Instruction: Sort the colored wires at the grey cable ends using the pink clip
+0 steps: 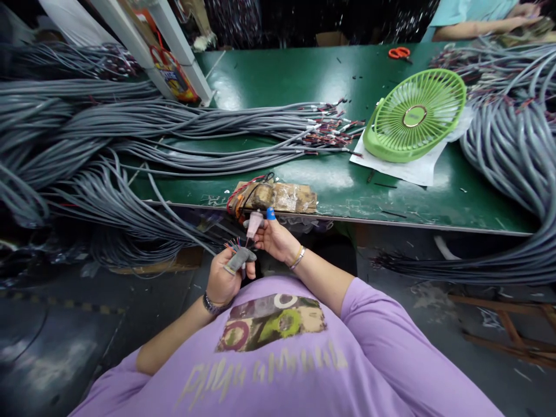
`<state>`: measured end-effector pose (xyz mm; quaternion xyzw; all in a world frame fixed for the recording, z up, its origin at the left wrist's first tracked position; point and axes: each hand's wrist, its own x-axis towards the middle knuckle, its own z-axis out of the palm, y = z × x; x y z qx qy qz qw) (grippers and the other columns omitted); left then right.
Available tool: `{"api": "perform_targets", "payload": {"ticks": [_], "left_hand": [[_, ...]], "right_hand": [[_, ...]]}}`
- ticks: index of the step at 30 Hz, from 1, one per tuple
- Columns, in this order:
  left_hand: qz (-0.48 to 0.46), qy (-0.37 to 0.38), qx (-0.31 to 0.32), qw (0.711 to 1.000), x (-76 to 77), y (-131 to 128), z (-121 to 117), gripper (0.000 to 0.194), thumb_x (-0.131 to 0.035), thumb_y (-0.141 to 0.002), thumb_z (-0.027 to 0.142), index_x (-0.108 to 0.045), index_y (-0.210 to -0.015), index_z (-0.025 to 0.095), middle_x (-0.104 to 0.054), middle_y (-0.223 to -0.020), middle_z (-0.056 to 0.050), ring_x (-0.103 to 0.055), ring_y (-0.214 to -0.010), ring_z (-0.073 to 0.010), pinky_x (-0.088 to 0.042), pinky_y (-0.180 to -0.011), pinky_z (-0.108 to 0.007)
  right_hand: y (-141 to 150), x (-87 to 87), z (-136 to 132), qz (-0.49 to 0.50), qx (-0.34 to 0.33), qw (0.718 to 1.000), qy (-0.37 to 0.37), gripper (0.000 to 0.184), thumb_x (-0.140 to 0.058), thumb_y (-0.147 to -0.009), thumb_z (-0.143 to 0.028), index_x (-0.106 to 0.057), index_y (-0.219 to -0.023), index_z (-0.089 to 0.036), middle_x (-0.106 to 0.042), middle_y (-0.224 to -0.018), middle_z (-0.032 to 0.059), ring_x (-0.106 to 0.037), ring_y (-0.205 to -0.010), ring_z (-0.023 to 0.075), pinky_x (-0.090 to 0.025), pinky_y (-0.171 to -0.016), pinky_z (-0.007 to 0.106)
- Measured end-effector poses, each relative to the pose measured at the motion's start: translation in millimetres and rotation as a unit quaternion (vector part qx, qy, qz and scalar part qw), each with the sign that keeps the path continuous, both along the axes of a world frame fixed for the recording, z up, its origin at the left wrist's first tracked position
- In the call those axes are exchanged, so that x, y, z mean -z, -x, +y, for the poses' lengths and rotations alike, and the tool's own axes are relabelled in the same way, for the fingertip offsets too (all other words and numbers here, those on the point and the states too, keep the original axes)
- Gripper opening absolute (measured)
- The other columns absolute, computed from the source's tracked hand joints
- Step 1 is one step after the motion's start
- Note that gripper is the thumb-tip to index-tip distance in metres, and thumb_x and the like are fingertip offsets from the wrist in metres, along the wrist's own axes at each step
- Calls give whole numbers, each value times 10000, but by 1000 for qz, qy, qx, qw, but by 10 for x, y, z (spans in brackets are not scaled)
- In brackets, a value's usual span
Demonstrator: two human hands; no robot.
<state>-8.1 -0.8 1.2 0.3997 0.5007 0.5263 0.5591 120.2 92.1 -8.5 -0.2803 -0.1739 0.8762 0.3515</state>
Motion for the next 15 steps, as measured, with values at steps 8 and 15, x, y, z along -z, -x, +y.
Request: {"api": "perform_targets", "payload": {"ticks": [8,15], "left_hand": [[357,-234,-66,902,-45,155,12,117,-588,-807,246,-672,-767,176,-691,-621,-14,-639,-554,-133,-496,-552,-237],[522,-311,-85,790,-80,131,143,173,-558,-775,281,-619,-646,182,-650,-556,-30,-614,-508,-156,-460,-526,-257]], "right_hand": [[-43,-133,-45,-43,11,995,-92,378,-613,-833,-509,-685,-870,-140,-602,-716,21,-459,-566,79,-368,-507,195],[35,-43,-7,-36,46,997,-53,478,-533,-849,-601,-634,-746,-145,-625,-690,36,-504,-570,95,-376,-489,200]]}}
